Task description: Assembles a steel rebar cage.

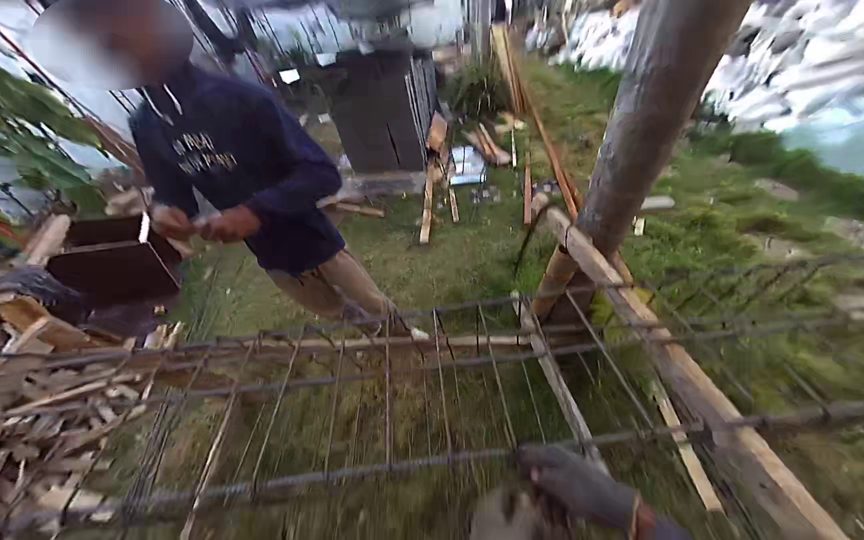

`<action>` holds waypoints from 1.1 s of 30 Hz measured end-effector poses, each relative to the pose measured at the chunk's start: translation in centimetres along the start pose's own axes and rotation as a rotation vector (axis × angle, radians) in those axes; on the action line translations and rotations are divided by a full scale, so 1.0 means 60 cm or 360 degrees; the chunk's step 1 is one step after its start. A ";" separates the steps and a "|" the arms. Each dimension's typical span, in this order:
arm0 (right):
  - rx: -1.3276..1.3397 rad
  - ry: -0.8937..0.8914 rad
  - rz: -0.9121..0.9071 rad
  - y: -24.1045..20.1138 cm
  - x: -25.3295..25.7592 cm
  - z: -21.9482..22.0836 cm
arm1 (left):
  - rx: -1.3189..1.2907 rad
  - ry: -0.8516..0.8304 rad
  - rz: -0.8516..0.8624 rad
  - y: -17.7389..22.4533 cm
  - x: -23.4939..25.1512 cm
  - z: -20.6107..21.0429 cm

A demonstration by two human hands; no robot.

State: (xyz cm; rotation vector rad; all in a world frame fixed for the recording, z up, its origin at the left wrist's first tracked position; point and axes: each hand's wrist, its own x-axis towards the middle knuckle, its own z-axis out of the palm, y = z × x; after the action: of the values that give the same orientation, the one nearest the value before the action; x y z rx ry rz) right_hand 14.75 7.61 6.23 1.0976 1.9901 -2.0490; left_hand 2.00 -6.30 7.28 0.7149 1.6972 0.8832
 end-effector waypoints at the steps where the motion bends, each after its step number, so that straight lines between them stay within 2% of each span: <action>1: 0.0039 -0.0049 0.0055 0.005 0.000 -0.001 | -0.0037 0.0056 -0.0085 -0.013 0.011 -0.001; 4: -0.0179 -0.0093 0.0177 -0.017 -0.004 -0.012 | -0.0439 0.0037 -0.0316 -0.024 0.043 0.000; 8: -0.0479 -0.0003 0.0150 -0.031 -0.014 -0.022 | -0.0962 -0.0139 -0.0483 -0.007 0.054 -0.003; 12: -0.0691 0.0114 0.0073 -0.039 -0.015 -0.023 | -0.1144 -0.0160 -0.0518 0.001 0.065 -0.001; 18: -0.1052 0.0244 0.0174 -0.045 -0.012 -0.015 | -0.1296 -0.0152 -0.0603 0.000 0.080 0.003; 21: -0.1174 0.0331 0.0161 -0.024 -0.013 -0.002 | -0.1254 -0.0120 -0.0552 -0.002 0.084 -0.003; 23: -0.1174 0.0452 0.0103 0.004 -0.011 0.018 | -0.1082 -0.0042 -0.0494 0.007 0.083 -0.006; 26: -0.0960 0.0639 0.0106 0.041 -0.007 0.074 | -0.0475 0.0178 -0.0294 0.027 0.083 0.007; 29: -0.0580 0.0855 -0.0039 0.064 0.008 0.116 | 0.0198 0.0156 -0.0149 0.036 0.078 0.009; 31: -0.0498 0.0822 -0.0050 0.065 0.009 0.116 | 0.0228 0.0099 -0.0079 0.030 0.065 0.002; 33: -0.0512 0.0738 -0.0008 0.065 0.005 0.107 | -0.0131 0.0156 -0.0043 0.007 0.054 0.001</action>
State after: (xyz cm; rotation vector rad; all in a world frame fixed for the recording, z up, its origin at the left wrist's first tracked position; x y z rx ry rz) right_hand 13.82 1.37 2.11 1.5921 2.4107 -1.4893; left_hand 1.16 -3.43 5.93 0.6008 1.7420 0.9770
